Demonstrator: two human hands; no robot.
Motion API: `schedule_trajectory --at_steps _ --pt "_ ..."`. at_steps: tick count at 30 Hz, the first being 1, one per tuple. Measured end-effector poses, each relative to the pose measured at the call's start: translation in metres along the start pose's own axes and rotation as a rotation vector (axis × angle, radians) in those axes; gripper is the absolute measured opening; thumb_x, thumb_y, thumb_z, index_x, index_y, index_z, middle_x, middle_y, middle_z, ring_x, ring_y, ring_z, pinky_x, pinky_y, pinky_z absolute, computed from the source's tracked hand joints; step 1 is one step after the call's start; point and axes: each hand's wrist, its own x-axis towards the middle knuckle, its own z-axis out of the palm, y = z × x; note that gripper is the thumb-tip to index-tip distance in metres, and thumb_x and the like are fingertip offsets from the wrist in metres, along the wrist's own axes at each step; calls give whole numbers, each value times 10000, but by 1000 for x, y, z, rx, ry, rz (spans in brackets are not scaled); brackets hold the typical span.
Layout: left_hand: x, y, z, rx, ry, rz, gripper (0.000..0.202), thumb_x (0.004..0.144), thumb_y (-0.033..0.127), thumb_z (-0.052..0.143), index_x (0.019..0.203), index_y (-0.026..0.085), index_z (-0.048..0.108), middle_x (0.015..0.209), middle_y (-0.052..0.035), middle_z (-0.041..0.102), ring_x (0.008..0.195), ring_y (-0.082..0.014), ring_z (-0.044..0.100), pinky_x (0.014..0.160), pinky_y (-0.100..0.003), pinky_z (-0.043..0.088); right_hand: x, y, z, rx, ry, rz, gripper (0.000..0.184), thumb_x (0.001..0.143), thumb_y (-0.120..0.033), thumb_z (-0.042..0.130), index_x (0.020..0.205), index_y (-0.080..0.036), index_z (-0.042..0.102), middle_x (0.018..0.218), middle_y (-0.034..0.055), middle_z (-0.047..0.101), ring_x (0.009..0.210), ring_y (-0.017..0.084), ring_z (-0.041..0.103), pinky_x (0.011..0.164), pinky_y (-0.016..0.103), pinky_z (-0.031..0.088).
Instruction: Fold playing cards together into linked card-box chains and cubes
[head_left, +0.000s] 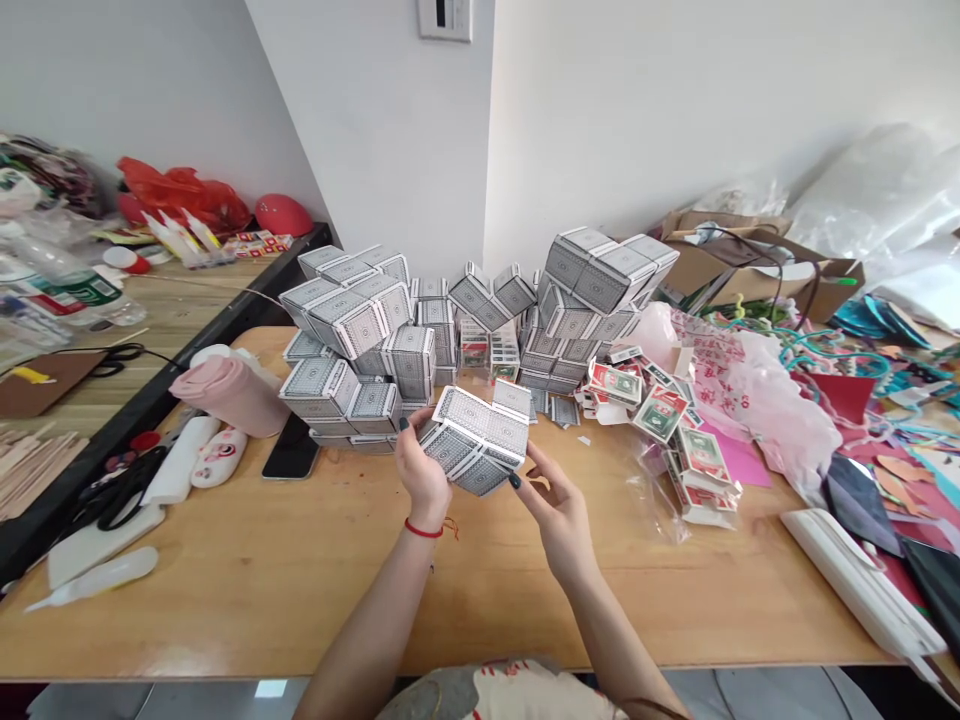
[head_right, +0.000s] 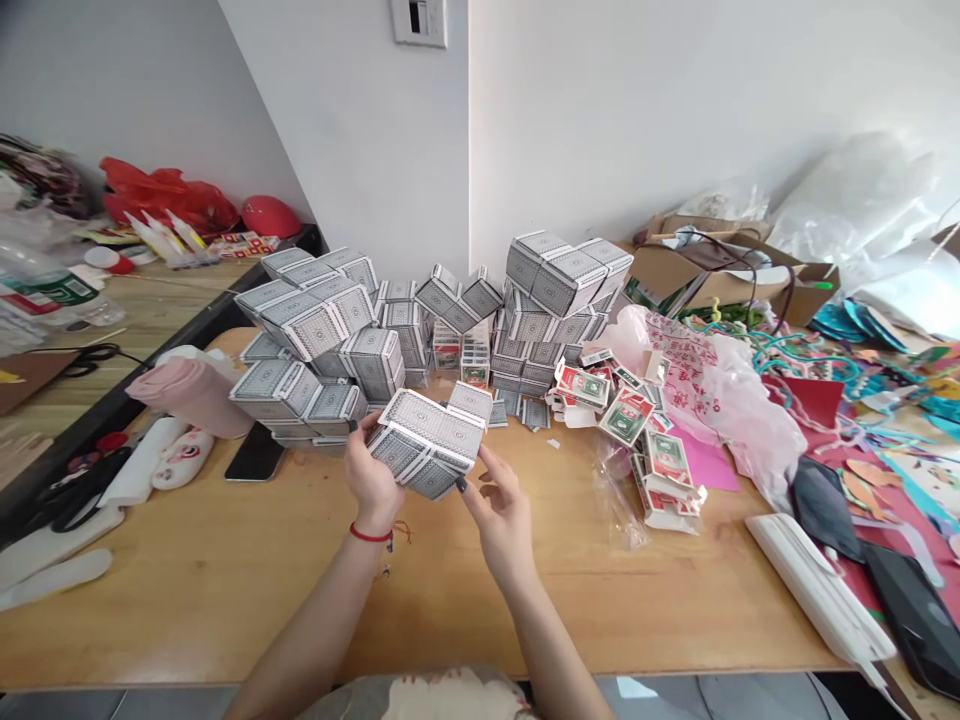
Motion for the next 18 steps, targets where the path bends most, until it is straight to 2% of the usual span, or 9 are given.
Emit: schedule_trajectory --at_steps 4,7,13,18 --pt "-4 0 0 -42 -29 3 358 831 382 324 864 171 611 916 -53 651 908 -180 599 750 -263 451 2 -6 9 228 -7 -28 458 725 -360 659 1132 -209 514 1086 107 620 988 225 579 848 399 477" --pt "-7 -1 0 -14 -89 35 374 842 402 311 837 177 610 924 -53 651 939 -187 593 791 -276 448 4 -10 14 290 13 -30 446 710 -370 669 1088 -199 507 1054 108 647 1002 240 597 895 436 460" --pt "-7 -2 -2 -29 -123 55 359 838 405 321 808 193 610 895 -31 662 919 -183 602 815 -298 448 9 -13 10 195 -6 -51 350 700 -374 676 970 -203 535 1045 105 655 967 245 617 896 439 471" --pt "-5 -6 -4 -14 -122 40 373 846 407 314 809 190 615 901 -31 666 911 -177 608 816 -289 449 14 -10 6 80 -62 -158 329 761 -338 613 1036 -228 471 1124 115 607 1060 243 576 908 406 468"
